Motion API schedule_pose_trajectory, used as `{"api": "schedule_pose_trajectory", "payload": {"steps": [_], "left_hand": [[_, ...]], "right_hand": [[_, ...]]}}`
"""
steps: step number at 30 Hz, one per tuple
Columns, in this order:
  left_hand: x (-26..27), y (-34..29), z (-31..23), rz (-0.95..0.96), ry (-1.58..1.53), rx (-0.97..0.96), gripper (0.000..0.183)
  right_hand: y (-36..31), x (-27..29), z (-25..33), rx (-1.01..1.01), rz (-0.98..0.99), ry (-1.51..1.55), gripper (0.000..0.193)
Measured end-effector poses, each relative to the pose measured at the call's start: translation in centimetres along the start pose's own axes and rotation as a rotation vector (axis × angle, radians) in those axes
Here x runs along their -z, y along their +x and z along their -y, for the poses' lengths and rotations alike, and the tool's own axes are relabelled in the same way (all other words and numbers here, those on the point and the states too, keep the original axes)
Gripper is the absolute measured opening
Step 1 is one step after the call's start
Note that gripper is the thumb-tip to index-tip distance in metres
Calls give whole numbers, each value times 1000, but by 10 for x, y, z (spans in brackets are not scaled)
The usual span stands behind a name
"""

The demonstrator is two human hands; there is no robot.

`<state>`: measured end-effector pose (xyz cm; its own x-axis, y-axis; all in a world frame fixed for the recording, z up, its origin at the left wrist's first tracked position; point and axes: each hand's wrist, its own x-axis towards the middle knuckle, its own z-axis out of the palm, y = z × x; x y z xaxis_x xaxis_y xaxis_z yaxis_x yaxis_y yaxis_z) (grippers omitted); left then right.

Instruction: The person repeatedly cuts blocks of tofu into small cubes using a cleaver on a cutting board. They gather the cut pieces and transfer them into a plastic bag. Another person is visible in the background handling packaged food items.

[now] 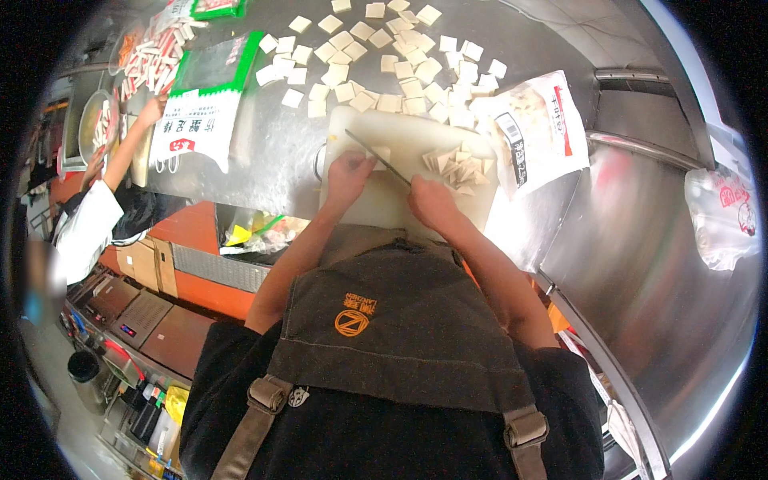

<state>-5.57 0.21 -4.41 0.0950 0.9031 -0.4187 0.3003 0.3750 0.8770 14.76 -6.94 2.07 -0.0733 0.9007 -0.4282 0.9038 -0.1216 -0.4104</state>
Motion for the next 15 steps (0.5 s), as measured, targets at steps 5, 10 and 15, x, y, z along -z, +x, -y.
{"api": "schedule_pose_trajectory", "payload": {"steps": [5, 10, 15], "left_hand": [[-4, 6, 4, -20, -40, -13, 41], [-6, 3, -1, -12, -72, -61, 57], [-9, 14, -33, -31, 399, -475, 69]], "right_hand": [[1, -8, -12, 85, -80, 66, 13], [-24, -1, -18, 42, -106, 183, 14], [-88, 14, -21, -142, -236, 466, 22]]}}
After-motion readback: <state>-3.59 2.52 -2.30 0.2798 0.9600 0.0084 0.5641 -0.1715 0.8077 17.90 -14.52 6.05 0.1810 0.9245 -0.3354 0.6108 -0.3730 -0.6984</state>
